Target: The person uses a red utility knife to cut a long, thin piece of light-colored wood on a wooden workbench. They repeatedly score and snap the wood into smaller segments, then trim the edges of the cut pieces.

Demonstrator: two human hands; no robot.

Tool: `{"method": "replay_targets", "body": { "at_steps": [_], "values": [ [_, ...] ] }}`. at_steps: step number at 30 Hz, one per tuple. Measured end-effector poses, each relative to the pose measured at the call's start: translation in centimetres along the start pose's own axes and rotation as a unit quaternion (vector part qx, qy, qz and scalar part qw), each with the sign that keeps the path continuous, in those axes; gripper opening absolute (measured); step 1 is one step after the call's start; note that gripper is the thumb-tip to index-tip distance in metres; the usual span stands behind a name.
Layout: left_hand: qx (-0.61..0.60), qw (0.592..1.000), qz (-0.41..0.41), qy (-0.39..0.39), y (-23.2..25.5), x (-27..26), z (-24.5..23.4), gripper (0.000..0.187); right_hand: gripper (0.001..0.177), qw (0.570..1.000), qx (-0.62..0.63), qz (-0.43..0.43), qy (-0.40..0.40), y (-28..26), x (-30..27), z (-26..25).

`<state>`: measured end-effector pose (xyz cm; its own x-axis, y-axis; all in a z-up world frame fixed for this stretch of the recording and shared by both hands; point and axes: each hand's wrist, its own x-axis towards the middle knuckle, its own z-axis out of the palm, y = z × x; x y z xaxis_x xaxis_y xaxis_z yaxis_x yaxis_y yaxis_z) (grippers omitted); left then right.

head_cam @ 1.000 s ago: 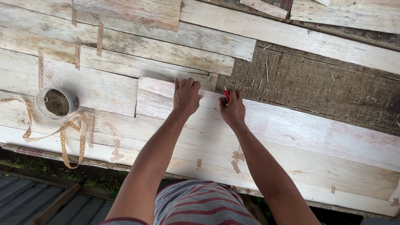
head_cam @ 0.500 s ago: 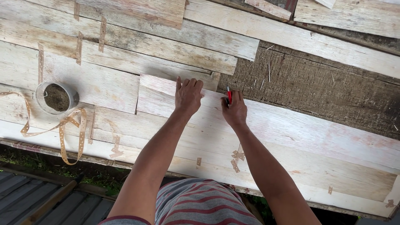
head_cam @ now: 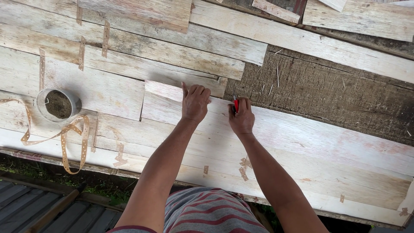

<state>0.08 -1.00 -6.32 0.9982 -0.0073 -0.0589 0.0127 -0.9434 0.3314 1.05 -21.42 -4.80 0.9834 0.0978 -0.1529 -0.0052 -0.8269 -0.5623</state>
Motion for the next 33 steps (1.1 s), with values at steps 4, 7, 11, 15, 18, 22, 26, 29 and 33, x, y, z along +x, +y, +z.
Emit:
{"method": "replay_targets", "body": {
  "at_steps": [4, 7, 11, 15, 18, 22, 26, 29, 33],
  "values": [
    [-0.001, 1.0, -0.007, 0.007, -0.4, 0.1, 1.2, 0.028, 0.023, 1.0, -0.006, 0.006, 0.001, -0.3, 0.1, -0.1],
    [-0.01, 1.0, -0.004, 0.017, -0.5, 0.4, 1.0, 0.029, 0.024, 1.0, -0.007, 0.01, -0.001, -0.8, 0.3, -0.4],
    [-0.002, 1.0, -0.012, 0.018, -0.2, -0.2, 1.3, 0.03, 0.022, 0.999, 0.014, 0.025, -0.017, -0.5, 0.7, -0.4],
    [0.02, 0.999, -0.034, 0.035, 0.2, -0.4, 0.9, 0.032, 0.027, 0.979, 0.089, 0.148, -0.106, -4.7, 2.5, -4.0],
    [0.027, 0.997, -0.052, 0.046, 0.6, -0.7, 0.6, 0.035, 0.028, 0.965, 0.141, 0.184, -0.12, -6.4, 5.0, -5.0],
    [0.019, 0.995, -0.074, 0.062, 0.8, -1.2, 1.5, 0.035, 0.028, 0.97, 0.118, 0.173, -0.122, -6.8, 7.3, -3.7],
    [0.025, 0.993, -0.083, 0.077, 0.7, -1.2, 2.2, 0.031, 0.036, 0.981, 0.07, 0.151, -0.103, -6.4, 8.3, -2.2],
    [0.02, 0.993, -0.083, 0.077, 0.5, -1.3, 2.6, 0.031, 0.039, 0.981, 0.06, 0.159, -0.091, -6.5, 8.2, -1.6],
    [0.018, 0.994, -0.078, 0.074, 0.3, -1.4, 3.0, 0.029, 0.035, 0.967, 0.146, 0.177, -0.11, -6.9, 8.4, -2.6]
  ]
}}
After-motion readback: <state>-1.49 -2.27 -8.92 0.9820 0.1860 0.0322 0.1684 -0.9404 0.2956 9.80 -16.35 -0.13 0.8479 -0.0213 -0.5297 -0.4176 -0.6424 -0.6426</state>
